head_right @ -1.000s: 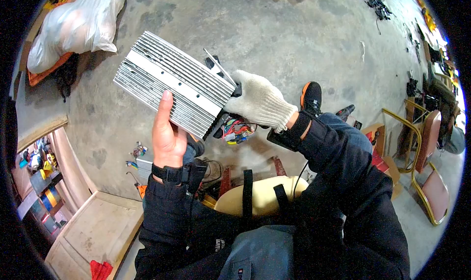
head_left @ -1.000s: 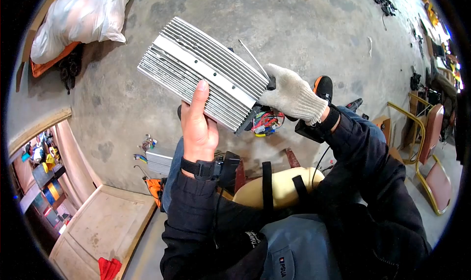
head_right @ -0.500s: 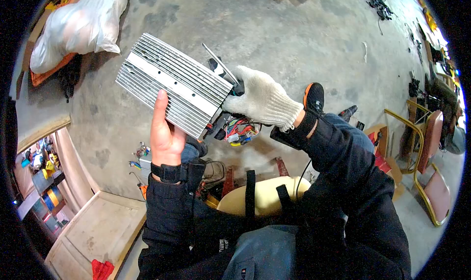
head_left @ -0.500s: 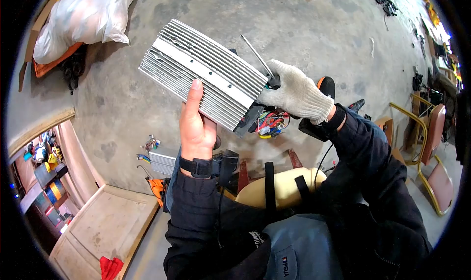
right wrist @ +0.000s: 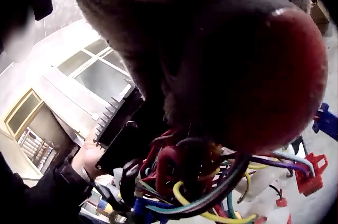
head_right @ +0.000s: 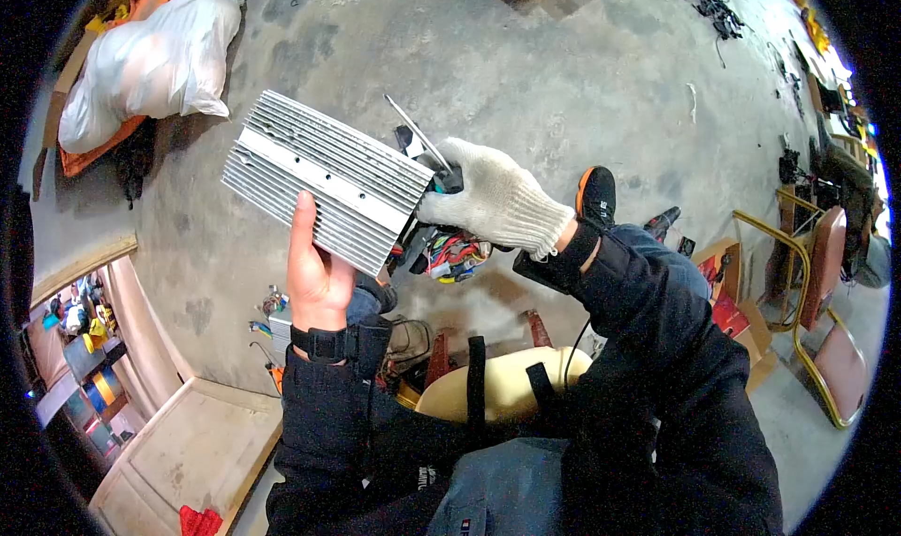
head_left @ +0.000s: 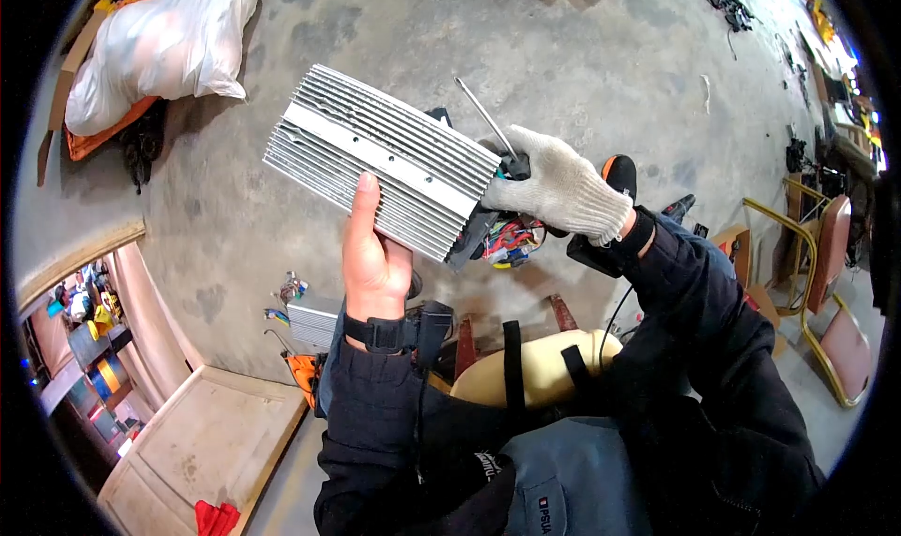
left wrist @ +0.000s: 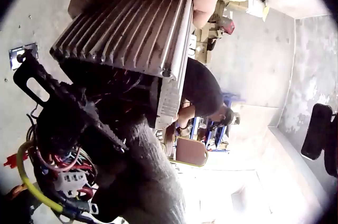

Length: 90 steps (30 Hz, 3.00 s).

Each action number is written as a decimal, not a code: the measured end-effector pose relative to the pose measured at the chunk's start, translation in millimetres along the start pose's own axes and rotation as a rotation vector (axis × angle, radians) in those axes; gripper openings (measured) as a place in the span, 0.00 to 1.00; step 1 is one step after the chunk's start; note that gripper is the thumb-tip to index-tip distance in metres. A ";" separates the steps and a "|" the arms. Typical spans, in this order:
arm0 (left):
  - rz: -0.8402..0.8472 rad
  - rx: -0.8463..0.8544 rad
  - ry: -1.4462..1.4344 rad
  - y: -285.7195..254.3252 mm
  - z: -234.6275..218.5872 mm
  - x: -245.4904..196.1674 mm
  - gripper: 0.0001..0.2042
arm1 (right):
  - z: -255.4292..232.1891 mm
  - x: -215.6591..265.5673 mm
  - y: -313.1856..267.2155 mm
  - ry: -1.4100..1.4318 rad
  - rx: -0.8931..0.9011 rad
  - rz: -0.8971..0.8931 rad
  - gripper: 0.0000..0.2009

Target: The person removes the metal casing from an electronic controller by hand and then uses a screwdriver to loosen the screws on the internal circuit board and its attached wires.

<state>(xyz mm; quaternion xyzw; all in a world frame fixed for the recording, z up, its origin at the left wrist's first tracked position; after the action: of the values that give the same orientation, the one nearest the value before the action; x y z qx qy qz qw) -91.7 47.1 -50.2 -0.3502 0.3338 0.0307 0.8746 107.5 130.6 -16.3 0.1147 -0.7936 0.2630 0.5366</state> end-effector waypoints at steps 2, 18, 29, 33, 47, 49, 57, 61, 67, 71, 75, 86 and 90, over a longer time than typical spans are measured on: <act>-0.003 0.016 -0.001 1.4 -0.7 0.9 0.24 | -2.4 2.8 1.3 -0.053 0.004 0.021 0.24; -0.003 -0.087 -0.191 5.4 -17.0 -13.0 0.21 | -38.3 -7.9 9.9 0.126 -0.116 0.210 0.14; -0.003 -0.083 -0.194 7.5 -18.7 -10.7 0.23 | -34.0 4.8 7.0 0.139 -0.009 0.111 0.18; -0.003 -0.074 -0.174 7.0 -17.3 -10.1 0.23 | -27.8 7.3 4.2 0.083 0.028 0.078 0.22; 0.087 0.052 0.056 -11.6 0.0 -10.9 0.31 | 4.2 6.5 -3.7 0.102 0.206 0.002 0.30; 0.096 0.060 0.056 -12.7 1.3 -12.5 0.32 | 11.1 0.8 -3.7 0.183 0.252 0.118 0.27; 0.128 0.067 0.104 -8.2 -5.2 -17.8 0.32 | 22.5 5.2 -6.9 0.346 0.291 0.230 0.25; 0.136 0.094 0.106 -8.5 -1.1 -26.0 0.32 | 21.2 2.4 -4.9 0.308 0.292 0.221 0.25; 0.154 0.059 0.066 -7.2 -4.0 -30.4 0.32 | 17.5 9.2 -7.0 0.250 0.312 0.192 0.25; 0.132 0.022 -0.002 -2.3 -12.9 -38.7 0.28 | 16.5 13.8 -11.4 0.260 0.342 0.247 0.24; 0.170 0.001 -0.005 -2.9 -16.2 -44.2 0.28 | 22.6 5.8 -12.8 0.291 0.361 0.281 0.26; 0.167 -0.011 0.003 -5.0 -18.9 -45.4 0.26 | 27.7 -12.5 -6.9 0.247 0.308 0.177 0.36; 0.172 0.014 0.019 -3.7 -17.4 -44.6 0.26 | 16.5 4.2 -4.5 -0.043 0.278 0.161 0.36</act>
<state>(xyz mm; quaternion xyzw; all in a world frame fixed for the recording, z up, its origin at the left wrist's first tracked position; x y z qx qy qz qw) -135.0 41.4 -30.2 -0.3145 0.3710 0.1000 0.8680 94.9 118.4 -16.0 0.1295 -0.7676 0.4097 0.4756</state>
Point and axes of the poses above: each hand's wrist, its own y-axis towards the middle knuckle, its own z-axis out of the palm, x = y × z, the point moved 8 cm from there along y, towards the middle knuckle, and after that the axes turned 5 degrees about -x, right-handed, at the moved point
